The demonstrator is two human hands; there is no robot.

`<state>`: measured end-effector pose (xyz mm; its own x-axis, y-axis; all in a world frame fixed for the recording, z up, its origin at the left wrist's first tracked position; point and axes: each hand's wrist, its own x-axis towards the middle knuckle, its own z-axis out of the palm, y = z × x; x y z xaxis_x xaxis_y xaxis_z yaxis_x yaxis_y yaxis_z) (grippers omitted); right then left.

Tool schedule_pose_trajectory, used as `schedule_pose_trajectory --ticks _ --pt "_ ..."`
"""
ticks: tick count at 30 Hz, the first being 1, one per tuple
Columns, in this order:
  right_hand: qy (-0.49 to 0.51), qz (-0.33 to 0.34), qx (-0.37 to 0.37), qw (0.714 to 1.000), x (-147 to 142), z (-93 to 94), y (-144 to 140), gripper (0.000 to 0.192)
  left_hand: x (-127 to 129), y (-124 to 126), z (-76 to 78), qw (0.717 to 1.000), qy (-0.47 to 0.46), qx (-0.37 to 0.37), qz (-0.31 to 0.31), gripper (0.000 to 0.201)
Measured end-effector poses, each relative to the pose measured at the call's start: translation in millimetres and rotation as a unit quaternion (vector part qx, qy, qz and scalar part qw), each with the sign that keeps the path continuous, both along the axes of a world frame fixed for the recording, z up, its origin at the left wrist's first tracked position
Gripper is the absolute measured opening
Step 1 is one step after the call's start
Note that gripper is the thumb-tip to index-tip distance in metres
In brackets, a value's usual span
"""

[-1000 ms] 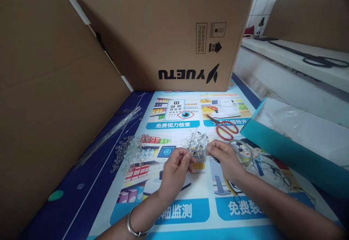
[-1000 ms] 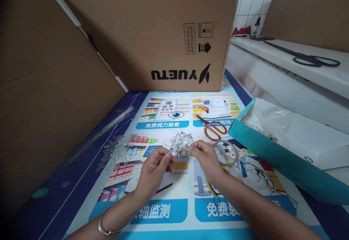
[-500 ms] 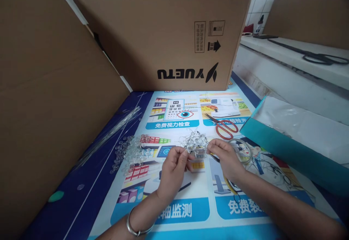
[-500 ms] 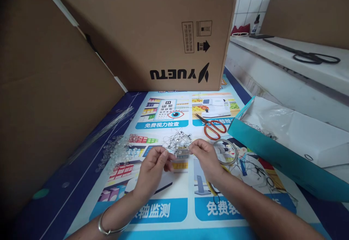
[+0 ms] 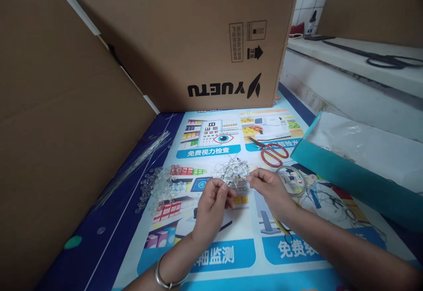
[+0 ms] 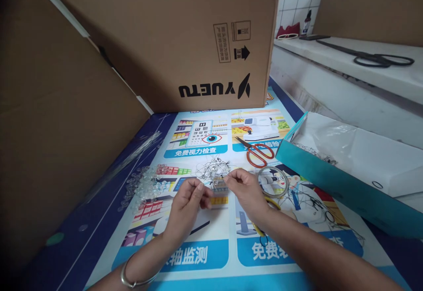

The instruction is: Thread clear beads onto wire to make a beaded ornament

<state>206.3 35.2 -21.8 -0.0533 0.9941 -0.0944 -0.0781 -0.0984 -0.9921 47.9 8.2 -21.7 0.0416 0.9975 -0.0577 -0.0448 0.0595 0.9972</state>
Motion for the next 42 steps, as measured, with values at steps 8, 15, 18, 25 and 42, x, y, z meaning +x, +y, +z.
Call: schedule_pose_trajectory --ticks 8,15,18,25,42 --pt "0.051 0.015 -0.010 0.999 2.1 -0.3 1.8 0.017 -2.0 0.5 -3.2 0.993 0.073 0.064 0.067 0.015" --pt "0.063 0.029 -0.015 0.997 0.0 0.9 0.7 0.018 -3.8 1.9 -4.2 0.981 0.121 0.123 0.094 0.010" --pt "0.055 0.029 -0.010 0.998 -0.2 -0.2 0.6 0.017 -3.2 1.3 -3.8 0.985 0.111 0.106 0.071 0.010" --pt "0.064 0.023 -0.017 0.998 -0.7 -2.4 0.5 0.014 -1.1 -0.5 -2.4 0.993 0.077 0.089 0.024 0.012" --pt "0.014 0.002 0.002 1.000 -0.2 -11.2 0.7 0.017 -4.3 1.1 -8.3 0.991 0.096 0.088 0.012 0.011"
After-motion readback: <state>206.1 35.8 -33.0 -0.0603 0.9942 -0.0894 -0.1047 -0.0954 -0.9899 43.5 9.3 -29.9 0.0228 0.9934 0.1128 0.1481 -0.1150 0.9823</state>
